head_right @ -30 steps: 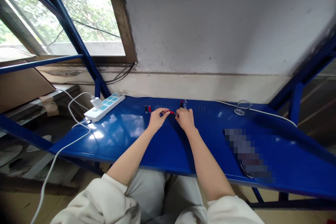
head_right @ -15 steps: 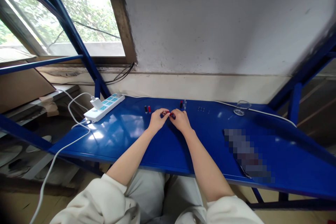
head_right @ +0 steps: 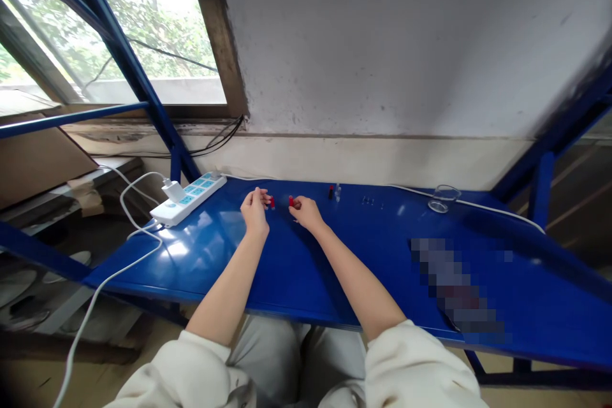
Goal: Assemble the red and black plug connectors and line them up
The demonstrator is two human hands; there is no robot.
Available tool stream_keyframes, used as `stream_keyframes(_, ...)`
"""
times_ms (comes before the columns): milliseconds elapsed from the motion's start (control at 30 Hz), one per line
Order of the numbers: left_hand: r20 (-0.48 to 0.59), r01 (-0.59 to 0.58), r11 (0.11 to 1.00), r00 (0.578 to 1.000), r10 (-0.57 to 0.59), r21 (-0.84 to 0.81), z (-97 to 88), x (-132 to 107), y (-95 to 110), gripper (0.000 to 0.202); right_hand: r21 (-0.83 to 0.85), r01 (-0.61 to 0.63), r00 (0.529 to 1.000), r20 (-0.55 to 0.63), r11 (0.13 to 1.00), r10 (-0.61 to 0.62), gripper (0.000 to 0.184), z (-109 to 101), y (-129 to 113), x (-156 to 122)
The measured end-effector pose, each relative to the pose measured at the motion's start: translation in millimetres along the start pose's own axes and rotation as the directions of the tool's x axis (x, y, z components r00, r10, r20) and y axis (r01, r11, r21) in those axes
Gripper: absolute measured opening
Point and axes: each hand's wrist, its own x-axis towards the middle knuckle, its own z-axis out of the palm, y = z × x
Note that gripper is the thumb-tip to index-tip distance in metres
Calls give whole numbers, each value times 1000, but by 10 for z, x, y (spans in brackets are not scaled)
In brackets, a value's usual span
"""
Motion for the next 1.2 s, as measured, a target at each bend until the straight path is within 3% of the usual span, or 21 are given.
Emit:
stream_keyframes(133, -115, 127, 981, 983, -145, -149, -23, 65, -21, 26, -128, 26, 999, 23, 991, -23, 9, 205, 8, 180)
stream_keyframes(367, -139, 251, 927, 945, -298, -277, -33, 82, -44, 19, -281, -5, 997, 69, 960, 26, 14, 350, -27, 258)
stream_keyframes(600, -143, 286, 921, 933, -331, -265, -35, 86, -49, 19, -334, -11, 992, 113, 943, 52, 14, 366, -55, 279)
stream_keyframes(733, -128, 223, 958, 960, -248, -181, -17, 51, -44, 20, -375, -49, 984, 140, 926, 109, 20, 330, -87, 283)
stream_keyframes(833, -22, 44, 999, 999, -45, -7, 9, -34, -47, 24, -393, -48, 979, 165, 918, 121, 26, 181, -106, 235)
stream_keyframes(900, 104, -117, 984, 989, 104, 133, 32, -122, -56, 27, -419, -35, 977, 175, 907, 119, 22, -2, -92, 176)
stream_keyframes(967, 257, -283, 922, 942, 215, 264, 59, -224, -73, 29, -479, -10, 975, 189, 878, 115, 14, -232, -37, 103)
stream_keyframes(1033, 422, -452, 823, 858, 294, 345, 89, -323, -97, 30, -535, -77, 965, 172, 842, 198, 12, -469, 63, 30)
stream_keyframes(1133, 621, -656, 665, 698, 356, 357, 131, -435, -135, 31, -586, -300, 933, -15, 753, 361, 16, -732, 272, -54)
stream_keyframes(1200, 697, -723, 598, 624, 352, 346, 148, -476, -154, 33, -561, -415, 902, -152, 716, 404, 21, -808, 416, -81)
